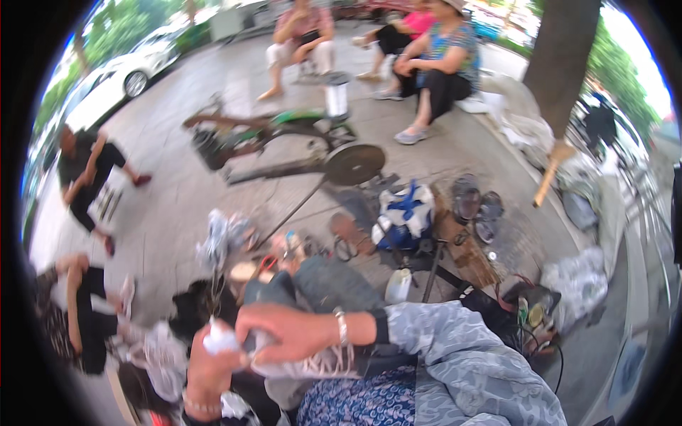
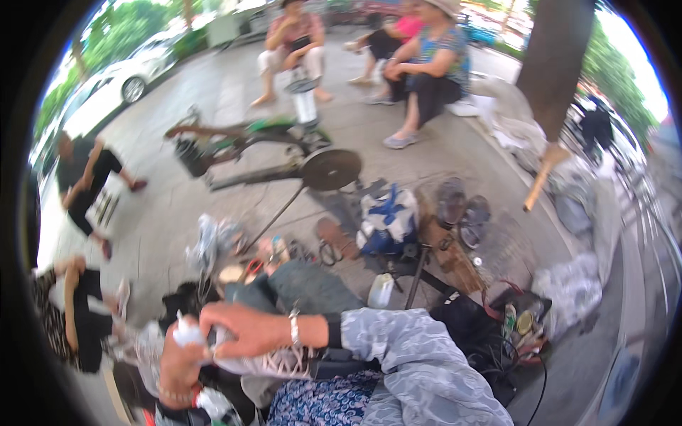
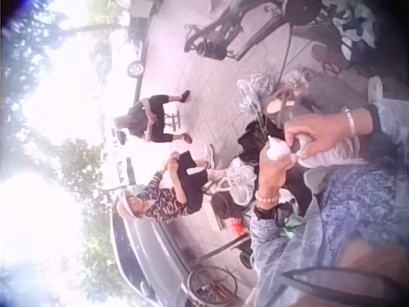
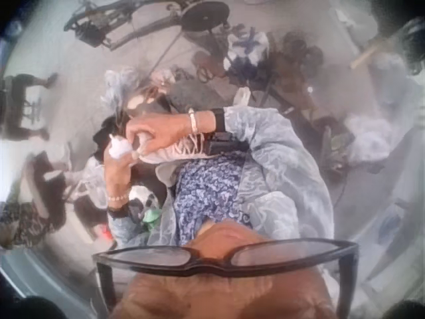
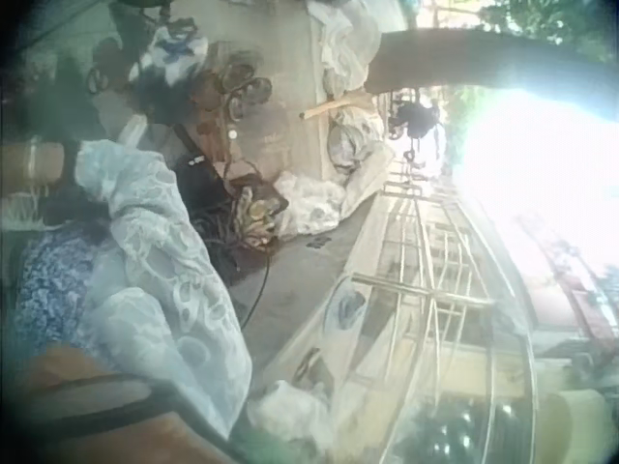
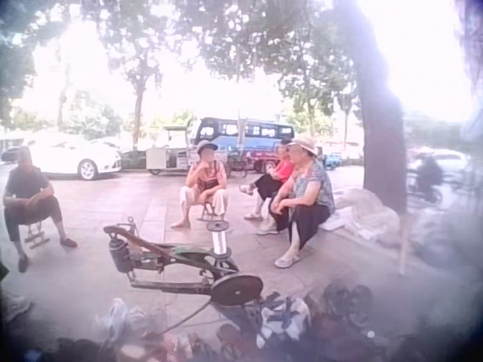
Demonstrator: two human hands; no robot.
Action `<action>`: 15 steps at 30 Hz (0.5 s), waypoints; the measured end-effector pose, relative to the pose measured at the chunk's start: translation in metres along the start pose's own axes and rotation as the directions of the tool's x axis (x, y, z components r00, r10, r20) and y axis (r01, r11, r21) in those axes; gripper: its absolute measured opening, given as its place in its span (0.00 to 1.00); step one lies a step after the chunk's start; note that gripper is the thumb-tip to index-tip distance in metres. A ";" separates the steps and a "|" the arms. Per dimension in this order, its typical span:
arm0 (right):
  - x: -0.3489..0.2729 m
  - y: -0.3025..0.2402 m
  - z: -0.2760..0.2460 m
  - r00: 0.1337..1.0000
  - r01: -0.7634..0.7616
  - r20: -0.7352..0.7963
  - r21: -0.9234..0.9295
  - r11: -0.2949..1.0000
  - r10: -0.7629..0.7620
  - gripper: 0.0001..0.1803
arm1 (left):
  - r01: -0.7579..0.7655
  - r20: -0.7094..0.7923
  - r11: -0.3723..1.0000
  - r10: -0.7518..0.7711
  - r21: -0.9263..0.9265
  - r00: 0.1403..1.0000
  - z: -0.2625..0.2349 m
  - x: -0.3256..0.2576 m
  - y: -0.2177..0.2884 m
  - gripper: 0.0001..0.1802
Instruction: Apply adhesive to the sole of a shoe to repair it.
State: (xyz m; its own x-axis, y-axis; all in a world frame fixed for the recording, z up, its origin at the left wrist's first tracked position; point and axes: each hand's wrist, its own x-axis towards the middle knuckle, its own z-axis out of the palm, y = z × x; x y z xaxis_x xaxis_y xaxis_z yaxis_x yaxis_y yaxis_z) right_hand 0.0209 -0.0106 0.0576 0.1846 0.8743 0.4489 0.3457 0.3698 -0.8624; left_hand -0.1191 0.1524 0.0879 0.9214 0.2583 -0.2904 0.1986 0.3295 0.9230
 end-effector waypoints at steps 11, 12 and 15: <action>-0.006 -0.022 0.009 0.998 -0.055 0.043 0.042 0.998 0.053 0.25 | 0.133 -0.064 0.971 -0.123 0.197 0.990 0.011 -0.036 0.012 0.13; -0.006 -0.024 0.007 0.998 -0.048 0.029 0.032 0.998 0.047 0.25 | -0.084 0.118 0.826 0.021 0.557 0.993 0.002 -0.035 0.012 0.15; -0.006 -0.027 0.013 1.000 0.001 -0.008 0.093 0.996 0.000 0.28 | -0.357 0.359 0.559 0.111 0.748 0.927 0.009 -0.032 0.016 0.18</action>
State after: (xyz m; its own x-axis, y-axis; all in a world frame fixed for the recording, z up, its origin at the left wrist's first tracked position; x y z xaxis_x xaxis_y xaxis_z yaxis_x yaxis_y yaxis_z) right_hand -0.0013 -0.0219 0.0754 0.1914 0.8717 0.4510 0.2587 0.3985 -0.8799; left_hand -0.1426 0.1408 0.1147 0.9959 -0.0501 -0.0758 0.0320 -0.5879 0.8083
